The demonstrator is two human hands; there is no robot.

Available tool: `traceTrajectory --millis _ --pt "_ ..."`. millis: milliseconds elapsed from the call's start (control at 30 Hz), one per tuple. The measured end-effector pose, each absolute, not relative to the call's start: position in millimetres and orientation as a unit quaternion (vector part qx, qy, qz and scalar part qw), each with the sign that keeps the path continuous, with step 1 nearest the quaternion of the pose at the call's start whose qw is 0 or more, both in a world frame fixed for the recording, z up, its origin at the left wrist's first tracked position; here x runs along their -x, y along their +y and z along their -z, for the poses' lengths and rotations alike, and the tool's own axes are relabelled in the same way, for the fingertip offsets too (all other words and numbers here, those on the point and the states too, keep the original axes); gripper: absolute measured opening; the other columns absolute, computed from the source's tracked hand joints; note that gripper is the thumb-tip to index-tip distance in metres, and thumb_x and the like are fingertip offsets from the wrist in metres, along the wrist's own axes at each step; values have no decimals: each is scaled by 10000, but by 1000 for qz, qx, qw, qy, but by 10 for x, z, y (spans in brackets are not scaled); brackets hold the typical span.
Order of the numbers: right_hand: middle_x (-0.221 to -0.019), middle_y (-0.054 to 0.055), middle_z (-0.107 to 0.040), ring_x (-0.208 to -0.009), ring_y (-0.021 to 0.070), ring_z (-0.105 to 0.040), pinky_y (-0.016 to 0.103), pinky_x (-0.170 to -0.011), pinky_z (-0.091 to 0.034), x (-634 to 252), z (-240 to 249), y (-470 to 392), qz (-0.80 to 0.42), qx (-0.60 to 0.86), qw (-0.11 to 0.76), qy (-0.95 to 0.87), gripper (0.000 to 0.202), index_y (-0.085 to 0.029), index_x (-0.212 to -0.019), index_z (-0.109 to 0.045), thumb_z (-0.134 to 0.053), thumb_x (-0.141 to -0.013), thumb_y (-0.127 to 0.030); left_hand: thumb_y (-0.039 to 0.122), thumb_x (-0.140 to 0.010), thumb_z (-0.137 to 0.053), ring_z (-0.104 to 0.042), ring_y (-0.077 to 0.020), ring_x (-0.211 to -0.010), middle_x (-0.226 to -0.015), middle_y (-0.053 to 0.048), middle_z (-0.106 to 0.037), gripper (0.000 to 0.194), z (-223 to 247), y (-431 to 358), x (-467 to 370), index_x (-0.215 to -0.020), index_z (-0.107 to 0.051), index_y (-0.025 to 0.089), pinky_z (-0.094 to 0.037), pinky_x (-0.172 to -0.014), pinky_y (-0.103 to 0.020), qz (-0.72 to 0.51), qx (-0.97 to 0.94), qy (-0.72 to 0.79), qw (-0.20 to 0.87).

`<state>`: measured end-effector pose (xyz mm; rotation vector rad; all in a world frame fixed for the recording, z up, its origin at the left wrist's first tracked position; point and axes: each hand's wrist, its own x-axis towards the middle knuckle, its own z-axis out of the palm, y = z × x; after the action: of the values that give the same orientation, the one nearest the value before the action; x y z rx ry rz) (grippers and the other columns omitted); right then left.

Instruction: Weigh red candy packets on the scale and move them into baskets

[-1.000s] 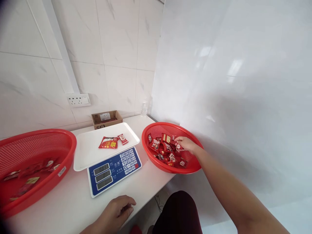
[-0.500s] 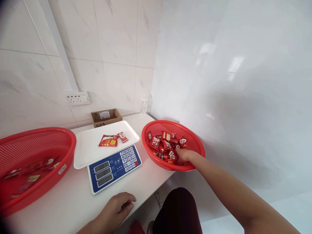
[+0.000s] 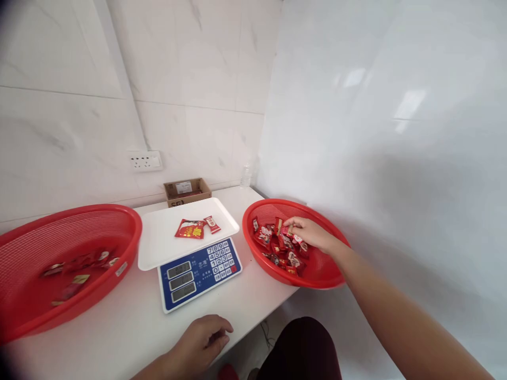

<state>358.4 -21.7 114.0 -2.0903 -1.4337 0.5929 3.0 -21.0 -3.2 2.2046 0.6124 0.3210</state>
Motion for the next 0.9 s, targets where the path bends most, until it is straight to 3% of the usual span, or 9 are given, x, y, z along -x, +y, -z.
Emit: traceTrajectory --millis 100,200,367,467,567,667,900 --pt "-978 31 -652 -884 179 -586 243 -720 -456 -3201 -1284 -14 -232 729 356 -536 244 -206 -975 -581 -477 -766 -277 209 -802 -487 -578 -140 -712 -830 -9 -652 222 14 -215 -19 -958 -645 212 -437 -662 -197 -122 -878 237 398" --pt "-934 26 -659 -830 163 -597 238 -693 -466 -2711 -1365 248 -290 672 368 -574 233 -212 -971 -584 -479 -767 -253 210 -804 -490 -583 -146 -745 -866 -12 -651 237 -10 -218 0 -990 -637 214 -443 -687 -202 -112 -882 232 395" --pt "-881 17 -659 -621 109 -579 192 -504 -423 -2051 -1333 703 -344 643 261 -633 283 -229 -1057 -571 -474 -792 -254 210 -810 -491 -588 -141 -745 -855 -12 -657 236 -13 -237 23 -993 -639 211 -449 -699 -199 -122 -884 225 390" --pt "-859 15 -661 -596 111 -577 215 -551 -432 -1932 -1270 925 -246 679 190 -666 322 -245 -1077 -584 -548 -758 -257 215 -805 -500 -596 -136 -733 -854 -11 -660 236 43 -232 14 -992 -644 215 -456 -690 -191 -123 -884 227 389" --pt "-889 48 -659 -691 148 -605 261 -685 -444 -1949 -1233 1087 -150 710 194 -660 333 -212 -1091 -586 -545 -762 -245 216 -789 -518 -608 -135 -716 -849 -11 -669 245 113 -208 -4 -997 -648 211 -463 -686 -186 -127 -889 220 381" --pt "-1004 76 -635 -795 165 -612 273 -746 -447 -1934 -1235 1194 -136 709 218 -657 350 -185 -1134 -548 -487 -799 -263 200 -768 -533 -617 -135 -698 -839 -6 -681 260 153 -186 -21 -997 -656 213 -469 -680 -182 -126 -892 217 375" --pt "-1310 129 -462 -1092 188 -522 273 -858 -433 -1712 -1287 1250 -237 669 284 -644 591 -175 -1359 -293 -485 -816 -306 203 -774 -535 -633 -143 -712 -848 -2 -693 264 144 -161 -36 -1008 -658 219 -478 -680 -184 -102 -901 216 363"
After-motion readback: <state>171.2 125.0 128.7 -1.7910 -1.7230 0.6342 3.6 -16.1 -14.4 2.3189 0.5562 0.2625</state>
